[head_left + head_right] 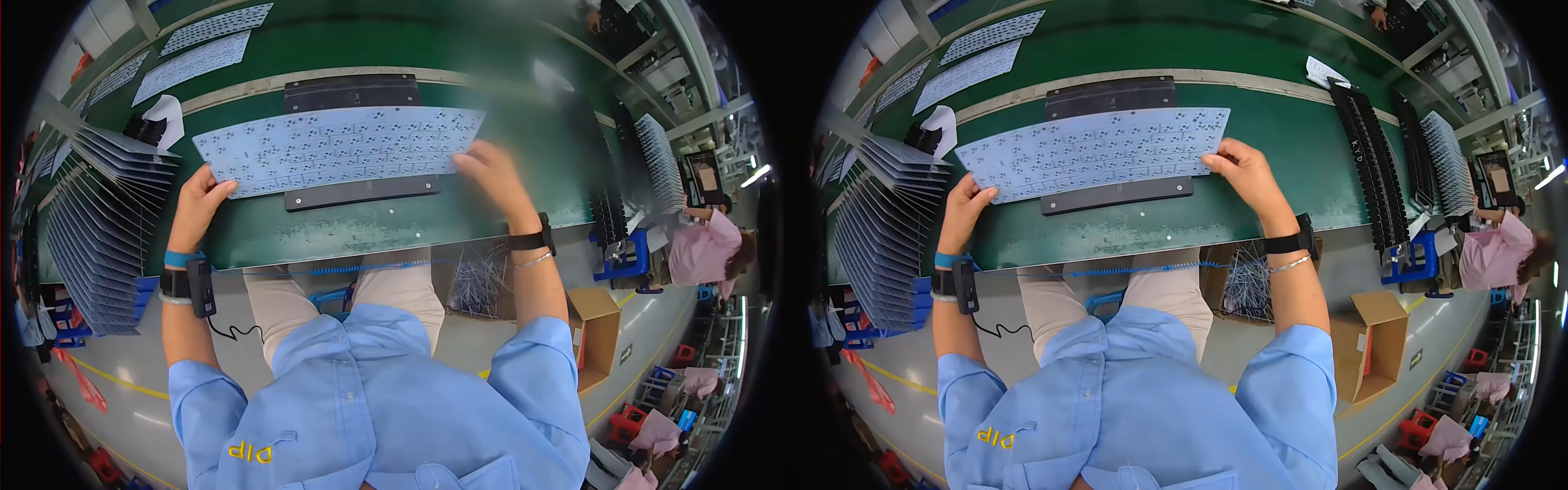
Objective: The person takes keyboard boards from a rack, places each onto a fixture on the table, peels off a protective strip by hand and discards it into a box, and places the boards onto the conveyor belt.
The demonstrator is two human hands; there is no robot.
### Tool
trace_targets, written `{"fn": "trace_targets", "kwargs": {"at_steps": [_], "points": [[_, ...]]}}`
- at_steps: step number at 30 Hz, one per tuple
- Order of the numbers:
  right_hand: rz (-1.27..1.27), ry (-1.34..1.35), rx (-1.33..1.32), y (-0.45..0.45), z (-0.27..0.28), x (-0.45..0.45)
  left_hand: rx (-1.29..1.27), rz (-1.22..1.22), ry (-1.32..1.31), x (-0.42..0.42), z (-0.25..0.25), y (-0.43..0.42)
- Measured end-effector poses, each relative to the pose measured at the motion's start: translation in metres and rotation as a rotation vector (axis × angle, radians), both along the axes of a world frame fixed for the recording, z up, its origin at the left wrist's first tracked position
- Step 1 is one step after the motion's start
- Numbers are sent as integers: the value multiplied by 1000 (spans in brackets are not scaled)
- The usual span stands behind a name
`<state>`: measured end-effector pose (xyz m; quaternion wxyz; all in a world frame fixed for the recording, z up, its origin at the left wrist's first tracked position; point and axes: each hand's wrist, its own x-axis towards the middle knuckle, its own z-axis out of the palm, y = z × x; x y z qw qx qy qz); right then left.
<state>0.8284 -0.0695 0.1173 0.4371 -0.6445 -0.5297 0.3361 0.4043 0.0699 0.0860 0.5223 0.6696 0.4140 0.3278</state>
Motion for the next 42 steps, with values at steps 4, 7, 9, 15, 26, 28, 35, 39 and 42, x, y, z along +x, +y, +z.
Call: {"fn": "trace_targets", "kwargs": {"at_steps": [4,7,9,15,26,28,35,39,42], "points": [[28,-52,32,4,-5,-10,53,44,-18,-15,-2,-7],[27,-13,38,7,-8,-16,43,66,-30,-19,-1,-10],[46,-58,11,8,-8,-13,49,52,14,-19,2,-7],[65,-39,22,31,-36,-2,-23,-15,51,-11,7,12],[25,-61,-74,36,-26,-9,-135,2,182,-9,16,23],[-25,120,40,36,-19,-13,-110,54,-11,-11,18,16],[55,-469,21,8,-18,-4,-43,177,-349,-37,27,-9],[-64,-366,-109,-2,-24,-18,-73,270,-451,-47,18,-26],[-31,104,57,-5,-16,-13,-35,335,-487,-45,17,-37]]}}
